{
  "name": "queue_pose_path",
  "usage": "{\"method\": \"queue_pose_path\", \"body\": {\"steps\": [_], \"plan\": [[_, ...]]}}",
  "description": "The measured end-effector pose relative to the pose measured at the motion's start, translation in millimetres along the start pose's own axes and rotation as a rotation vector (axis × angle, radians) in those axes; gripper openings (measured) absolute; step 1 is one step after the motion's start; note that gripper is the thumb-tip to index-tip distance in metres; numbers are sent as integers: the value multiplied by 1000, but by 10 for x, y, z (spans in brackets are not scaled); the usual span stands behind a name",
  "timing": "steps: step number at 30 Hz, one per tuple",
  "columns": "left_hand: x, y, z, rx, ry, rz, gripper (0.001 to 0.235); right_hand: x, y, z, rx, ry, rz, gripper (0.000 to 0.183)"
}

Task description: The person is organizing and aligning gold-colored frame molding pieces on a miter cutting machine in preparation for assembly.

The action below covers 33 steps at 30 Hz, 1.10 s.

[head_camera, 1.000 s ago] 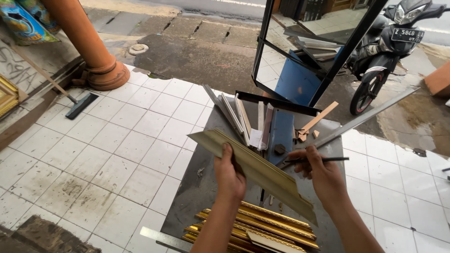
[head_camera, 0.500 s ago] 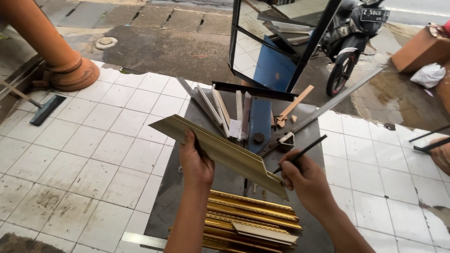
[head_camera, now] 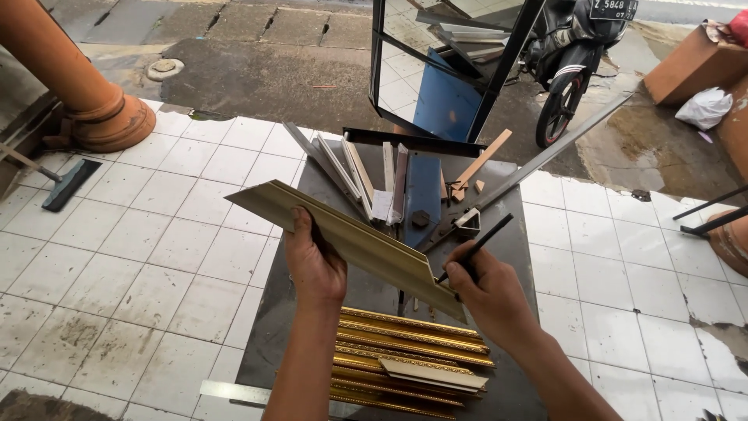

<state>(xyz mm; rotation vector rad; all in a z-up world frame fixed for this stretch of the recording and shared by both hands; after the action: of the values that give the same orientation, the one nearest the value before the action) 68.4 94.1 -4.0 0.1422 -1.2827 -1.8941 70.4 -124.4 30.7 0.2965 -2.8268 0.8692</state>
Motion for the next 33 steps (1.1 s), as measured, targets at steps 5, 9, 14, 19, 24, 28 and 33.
{"method": "queue_pose_path", "body": {"steps": [5,9,14,19,24,28,33], "plan": [[31,-5,9,14,14,-2,28,24,13,12,11,-21,-19,15],[55,6,19,-80,36,-40,27,14,19,84,-21,-79,25,15],[58,2,35,-154,64,-86,31,18,15,94,-86,-118,32,15],[124,40,46,-139,64,-66,28,24,20,120,-73,-128,51,16],[121,19,25,-131,64,-69,28,32,5,108,-50,-127,66,17],[69,-4,2,-130,66,-96,28,35,-13,113,-84,-133,90,19],[124,38,15,-127,61,-112,28,37,-9,115,-87,-123,90,18]]}}
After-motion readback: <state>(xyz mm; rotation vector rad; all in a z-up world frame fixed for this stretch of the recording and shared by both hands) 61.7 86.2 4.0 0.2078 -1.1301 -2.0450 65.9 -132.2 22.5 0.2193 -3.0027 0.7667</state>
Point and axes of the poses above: each hand's wrist, its own x-axis away from the middle knuckle, its own y-axis out of the palm, z = x × y, the point moved 4 cm from there along -x, towards the middle knuckle, and after that the axes turned 7 degrees about y, right-handed, at the moved point
